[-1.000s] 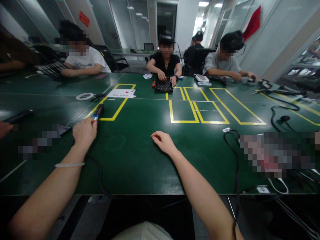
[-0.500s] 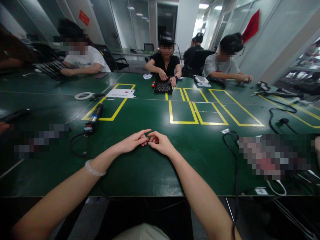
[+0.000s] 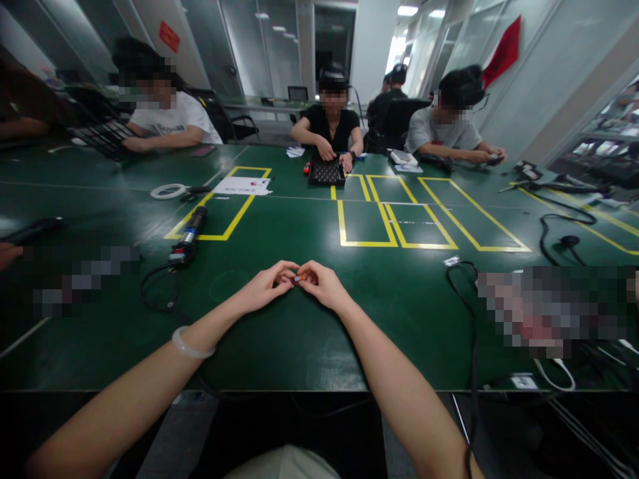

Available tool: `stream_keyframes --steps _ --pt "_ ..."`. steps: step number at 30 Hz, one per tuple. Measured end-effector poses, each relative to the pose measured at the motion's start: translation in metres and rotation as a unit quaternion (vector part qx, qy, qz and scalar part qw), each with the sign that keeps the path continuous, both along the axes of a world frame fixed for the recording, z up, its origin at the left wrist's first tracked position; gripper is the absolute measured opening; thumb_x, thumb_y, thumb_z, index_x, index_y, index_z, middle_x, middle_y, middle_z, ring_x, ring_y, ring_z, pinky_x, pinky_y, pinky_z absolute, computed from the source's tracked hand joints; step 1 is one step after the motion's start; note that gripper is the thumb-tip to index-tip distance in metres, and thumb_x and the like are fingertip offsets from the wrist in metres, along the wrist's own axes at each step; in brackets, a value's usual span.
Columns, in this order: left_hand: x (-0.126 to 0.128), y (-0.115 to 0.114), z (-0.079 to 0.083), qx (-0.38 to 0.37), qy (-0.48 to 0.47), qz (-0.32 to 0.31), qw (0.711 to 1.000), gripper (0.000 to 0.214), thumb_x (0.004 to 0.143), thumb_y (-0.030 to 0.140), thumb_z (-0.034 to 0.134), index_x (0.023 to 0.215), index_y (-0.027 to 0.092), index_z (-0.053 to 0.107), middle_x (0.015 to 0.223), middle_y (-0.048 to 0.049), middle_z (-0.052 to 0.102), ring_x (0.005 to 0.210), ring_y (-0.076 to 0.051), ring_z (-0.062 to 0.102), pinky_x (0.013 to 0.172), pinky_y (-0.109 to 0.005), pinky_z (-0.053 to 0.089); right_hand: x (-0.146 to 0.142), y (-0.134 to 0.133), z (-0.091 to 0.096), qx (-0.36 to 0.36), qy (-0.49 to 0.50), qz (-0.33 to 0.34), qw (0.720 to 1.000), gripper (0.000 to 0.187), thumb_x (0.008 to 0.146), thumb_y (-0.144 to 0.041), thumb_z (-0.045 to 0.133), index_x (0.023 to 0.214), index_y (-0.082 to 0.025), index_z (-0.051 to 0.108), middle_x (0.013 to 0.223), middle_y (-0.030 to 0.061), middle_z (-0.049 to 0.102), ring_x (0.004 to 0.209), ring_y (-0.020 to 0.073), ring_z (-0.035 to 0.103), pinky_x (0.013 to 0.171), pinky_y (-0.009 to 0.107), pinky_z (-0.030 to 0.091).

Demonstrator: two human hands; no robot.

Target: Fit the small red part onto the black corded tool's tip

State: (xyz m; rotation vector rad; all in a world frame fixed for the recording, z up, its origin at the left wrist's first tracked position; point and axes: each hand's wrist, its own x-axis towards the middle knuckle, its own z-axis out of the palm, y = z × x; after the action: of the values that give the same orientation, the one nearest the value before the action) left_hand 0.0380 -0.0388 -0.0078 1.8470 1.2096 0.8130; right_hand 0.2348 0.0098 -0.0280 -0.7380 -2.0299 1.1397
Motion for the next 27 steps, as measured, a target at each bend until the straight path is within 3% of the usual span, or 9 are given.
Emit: stream_keyframes --steps 11,20,23,27 --pt "0.0043 -0.0058 0.0038 0.139 0.134 0.036 0.980 0.024 0.086 0.025 0.053 0.111 0.023 0.053 0.105 -0.0037 0.062 0.095 -0.017 0.060 0.084 -0.031 0.048 -0.0005 0.0014 -0.0049 -0.020 0.009 -0.007 1.000 0.017 0.080 -0.025 0.063 0.095 -0.018 0.058 0.076 -0.0015 0.060 0.063 0.0108 0.052 0.062 0.024 0.043" --pt "0.0033 -0.0078 0.0029 0.174 0.215 0.050 0.960 0.018 0.091 0.031 0.049 0.106 0.023 0.055 0.098 -0.0021 0.066 0.092 -0.019 0.062 0.079 -0.030 0.045 -0.0010 0.0000 -0.0044 -0.010 0.028 0.006 1.000 0.018 0.080 -0.024 0.064 0.095 -0.018 0.057 0.081 -0.0004 0.061 0.065 0.0105 0.053 0.063 0.024 0.044" --pt "0.0050 -0.0072 0.0014 0.142 0.176 0.050 0.973 0.017 0.089 0.030 0.052 0.104 0.023 0.056 0.099 -0.0020 0.067 0.092 -0.019 0.064 0.081 -0.030 0.047 -0.0014 -0.0018 -0.0027 -0.011 0.034 0.009 0.999 0.022 0.079 -0.027 0.067 0.096 -0.018 0.057 0.082 -0.0001 0.061 0.065 0.0108 0.053 0.065 0.025 0.046" --pt "0.0076 -0.0048 -0.0007 0.084 0.047 0.033 0.995 0.013 0.085 0.025 0.056 0.098 0.020 0.057 0.098 -0.0029 0.067 0.092 -0.017 0.064 0.086 -0.030 0.049 -0.0024 -0.0053 0.0017 0.006 0.036 0.012 0.999 0.024 0.078 -0.030 0.069 0.096 -0.019 0.057 0.083 0.0003 0.062 0.069 0.0119 0.055 0.067 0.026 0.047"
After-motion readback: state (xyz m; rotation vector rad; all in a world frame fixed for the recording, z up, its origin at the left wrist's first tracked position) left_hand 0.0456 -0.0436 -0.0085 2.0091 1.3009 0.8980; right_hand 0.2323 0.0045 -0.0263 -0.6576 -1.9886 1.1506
